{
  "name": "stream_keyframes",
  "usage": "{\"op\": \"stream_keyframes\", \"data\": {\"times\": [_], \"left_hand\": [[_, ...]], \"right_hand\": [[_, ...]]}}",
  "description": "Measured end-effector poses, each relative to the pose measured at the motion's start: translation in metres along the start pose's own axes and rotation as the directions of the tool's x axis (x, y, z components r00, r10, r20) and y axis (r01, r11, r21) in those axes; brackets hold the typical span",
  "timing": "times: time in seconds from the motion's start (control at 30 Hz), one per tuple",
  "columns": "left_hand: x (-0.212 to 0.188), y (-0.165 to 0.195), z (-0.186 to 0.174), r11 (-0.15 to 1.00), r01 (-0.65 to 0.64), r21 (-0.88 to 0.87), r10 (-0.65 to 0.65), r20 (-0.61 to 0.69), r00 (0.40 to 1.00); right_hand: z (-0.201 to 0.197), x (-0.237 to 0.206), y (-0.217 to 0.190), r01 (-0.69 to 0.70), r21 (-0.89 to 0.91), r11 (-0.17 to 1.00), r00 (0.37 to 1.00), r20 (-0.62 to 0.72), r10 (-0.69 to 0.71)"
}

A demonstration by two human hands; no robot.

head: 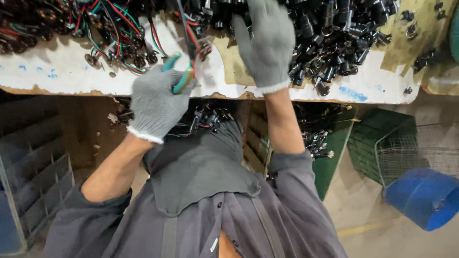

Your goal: The person wearing work gloves uses pliers to cut and strip insulation from the ends of black electrical wires at a workbench, processing one wire at a time and placing the prepared wires aside while handling piles of wire harnesses and connectors.

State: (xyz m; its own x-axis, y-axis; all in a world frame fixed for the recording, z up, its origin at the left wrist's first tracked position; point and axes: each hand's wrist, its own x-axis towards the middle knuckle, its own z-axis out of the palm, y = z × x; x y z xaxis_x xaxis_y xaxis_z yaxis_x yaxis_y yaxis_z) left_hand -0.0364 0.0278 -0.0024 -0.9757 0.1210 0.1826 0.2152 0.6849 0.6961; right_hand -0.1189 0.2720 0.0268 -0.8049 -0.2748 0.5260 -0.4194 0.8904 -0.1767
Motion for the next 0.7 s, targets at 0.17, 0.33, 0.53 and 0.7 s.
{"op": "stream_keyframes", "data": {"times": [0.17,0.33,0.53,0.7], "left_hand": [[-0.001,-0.011,0.019,0.972,0.137,0.19,-0.14,0.006,0.99],[-0.016,-0.036,0.013,0.989,0.144,0.017,-0.144,-0.011,0.989],[-0.032,-0.041,-0.026,0.998,0.054,0.042,-0.043,-0.225,0.973],[-0.029,-0.005,-0.004,0.966,-0.027,0.257,0.05,-0.082,0.995]], "right_hand": [[0.063,0.027,0.001,0.049,-0.203,0.978,0.996,-0.057,-0.062],[0.073,0.022,0.005,0.182,-0.336,0.924,0.982,0.098,-0.158],[0.038,0.013,0.001,0.226,-0.079,0.971,0.973,0.057,-0.222],[0.018,0.005,-0.012,0.148,0.06,0.987,0.963,-0.236,-0.13]]}}
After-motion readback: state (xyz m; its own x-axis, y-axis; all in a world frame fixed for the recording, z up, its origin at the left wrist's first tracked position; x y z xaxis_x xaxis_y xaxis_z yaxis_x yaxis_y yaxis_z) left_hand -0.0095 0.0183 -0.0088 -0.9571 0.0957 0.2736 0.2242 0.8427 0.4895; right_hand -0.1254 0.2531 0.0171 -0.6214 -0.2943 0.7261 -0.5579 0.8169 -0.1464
